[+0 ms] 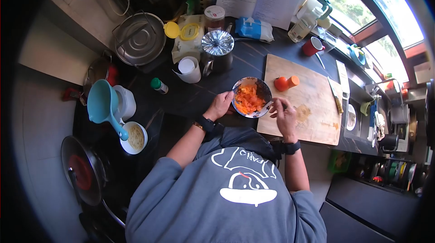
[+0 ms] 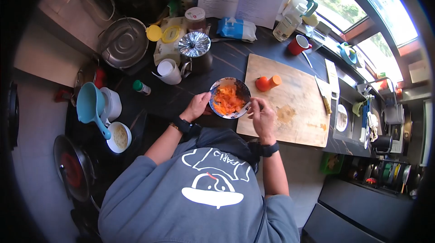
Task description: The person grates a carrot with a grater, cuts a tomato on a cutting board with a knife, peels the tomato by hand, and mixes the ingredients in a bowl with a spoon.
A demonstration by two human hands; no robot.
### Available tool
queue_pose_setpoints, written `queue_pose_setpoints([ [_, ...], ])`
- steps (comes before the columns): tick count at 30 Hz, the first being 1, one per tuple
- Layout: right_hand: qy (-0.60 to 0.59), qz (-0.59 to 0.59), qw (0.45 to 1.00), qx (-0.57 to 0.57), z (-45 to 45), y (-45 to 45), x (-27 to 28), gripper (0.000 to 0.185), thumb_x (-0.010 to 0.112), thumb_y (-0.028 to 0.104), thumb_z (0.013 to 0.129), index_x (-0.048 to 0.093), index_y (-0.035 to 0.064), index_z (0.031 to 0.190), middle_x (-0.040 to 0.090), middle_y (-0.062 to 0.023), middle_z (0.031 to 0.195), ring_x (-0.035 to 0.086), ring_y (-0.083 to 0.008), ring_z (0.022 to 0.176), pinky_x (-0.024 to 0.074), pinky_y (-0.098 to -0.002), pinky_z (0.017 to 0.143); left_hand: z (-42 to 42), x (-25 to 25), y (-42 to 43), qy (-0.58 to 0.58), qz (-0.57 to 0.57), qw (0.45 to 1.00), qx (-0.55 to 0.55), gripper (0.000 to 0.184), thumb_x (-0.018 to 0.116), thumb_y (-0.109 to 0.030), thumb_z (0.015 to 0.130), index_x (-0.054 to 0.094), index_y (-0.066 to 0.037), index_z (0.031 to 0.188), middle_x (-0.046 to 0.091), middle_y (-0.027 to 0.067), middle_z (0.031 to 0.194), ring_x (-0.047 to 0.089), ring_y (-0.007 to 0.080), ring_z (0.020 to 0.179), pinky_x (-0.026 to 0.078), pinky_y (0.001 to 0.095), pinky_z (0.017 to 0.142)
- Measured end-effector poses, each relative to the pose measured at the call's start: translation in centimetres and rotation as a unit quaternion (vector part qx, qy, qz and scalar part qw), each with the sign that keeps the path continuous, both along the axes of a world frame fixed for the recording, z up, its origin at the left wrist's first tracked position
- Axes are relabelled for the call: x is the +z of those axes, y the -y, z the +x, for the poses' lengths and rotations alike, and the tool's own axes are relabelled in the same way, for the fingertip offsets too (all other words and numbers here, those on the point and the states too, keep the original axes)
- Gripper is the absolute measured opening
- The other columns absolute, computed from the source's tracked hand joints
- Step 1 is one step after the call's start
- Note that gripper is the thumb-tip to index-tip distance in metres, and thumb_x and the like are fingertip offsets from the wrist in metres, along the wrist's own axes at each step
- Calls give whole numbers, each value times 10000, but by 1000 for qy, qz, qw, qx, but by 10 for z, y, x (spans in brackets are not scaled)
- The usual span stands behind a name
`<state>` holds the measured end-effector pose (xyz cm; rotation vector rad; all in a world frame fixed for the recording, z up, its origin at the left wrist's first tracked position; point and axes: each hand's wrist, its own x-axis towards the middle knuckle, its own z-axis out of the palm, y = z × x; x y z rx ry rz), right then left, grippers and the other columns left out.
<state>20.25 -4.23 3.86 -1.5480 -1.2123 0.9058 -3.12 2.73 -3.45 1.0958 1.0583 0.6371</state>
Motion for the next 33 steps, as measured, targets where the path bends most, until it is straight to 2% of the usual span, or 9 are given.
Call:
queue_pose_setpoints([
  [2, -53, -14, 998, 41, -13, 5, -9, 210, 520, 148, 979, 621, -11, 1074, 646, -66, 785, 627, -95, 657, 530, -229, 535, 0, -2, -1, 25, -42, 999, 4, 408, 434, -353, 989, 567, 25, 1070, 649, 84, 876, 672, 156, 694, 583, 298, 589],
  [10, 36, 47, 996, 68, -20, -13, 2, 173, 548, 94, 956, 637, 9, 1078, 661, -70, 865, 634, -101, 695, 534, -238, 578, -2, 0, 3, -21, 39, 999, -26, 307, 488, -226, 918, 563, 54, 1020, 645, 91, 864, 653, 143, 714, 576, 296, 580],
  [15, 117, 65, 968, 212, -34, 3, 30, 154, 570, 16, 901, 634, 3, 1041, 610, -143, 833, 630, -251, 701, 498, -335, 612, -18, 4, 3, -78, 69, 994, -29, 268, 467, -201, 933, 578, 32, 1004, 644, 55, 828, 654, 116, 721, 562, 270, 597],
  [22, 198, 88, 937, 275, -35, 9, 37, 144, 598, 33, 879, 634, 4, 1015, 626, -177, 876, 630, -317, 752, 503, -369, 662, -36, -2, 3, 0, -7, 999, -35, 328, 470, -243, 966, 553, -11, 1182, 653, 51, 941, 651, 128, 791, 564, 288, 637],
  [24, 170, 76, 964, 190, -30, -3, 16, 153, 604, 39, 876, 637, 9, 1023, 632, -180, 894, 629, -329, 779, 501, -374, 676, -38, 2, 2, 7, -24, 998, -50, 348, 468, -267, 979, 534, -33, 1228, 653, 50, 979, 657, 130, 820, 563, 296, 671],
  [25, 164, 50, 971, 168, -25, -5, 19, 148, 601, 55, 890, 640, 12, 1026, 642, -160, 884, 647, -281, 744, 512, -348, 640, -39, 8, 3, 25, -51, 997, -47, 373, 473, -303, 984, 512, -46, 1252, 649, 50, 1018, 662, 140, 842, 559, 307, 713],
  [26, 131, 50, 979, 147, -21, -5, 23, 178, 567, 85, 937, 638, 15, 1084, 665, -92, 885, 647, -123, 696, 520, -249, 548, -40, 11, 6, 43, -80, 995, -43, 401, 478, -339, 990, 490, -60, 1277, 645, 51, 1057, 667, 149, 864, 556, 318, 756],
  [31, 153, 60, 984, 71, -9, -3, 6, 158, 571, 113, 940, 637, -2, 1025, 657, -94, 817, 645, -134, 626, 501, -259, 523, -40, 8, 8, 69, -95, 992, -34, 421, 478, -352, 991, 472, -72, 1305, 633, 54, 1095, 667, 159, 888, 552, 328, 778],
  [33, 48, -23, 996, 78, -21, 8, 2, 216, 532, 176, 974, 629, -10, 1025, 664, -80, 798, 641, -121, 619, 507, -242, 516, -42, 8, 6, 72, -94, 992, -31, 417, 476, -350, 992, 473, -75, 1304, 631, 52, 1101, 666, 160, 896, 551, 328, 781],
])
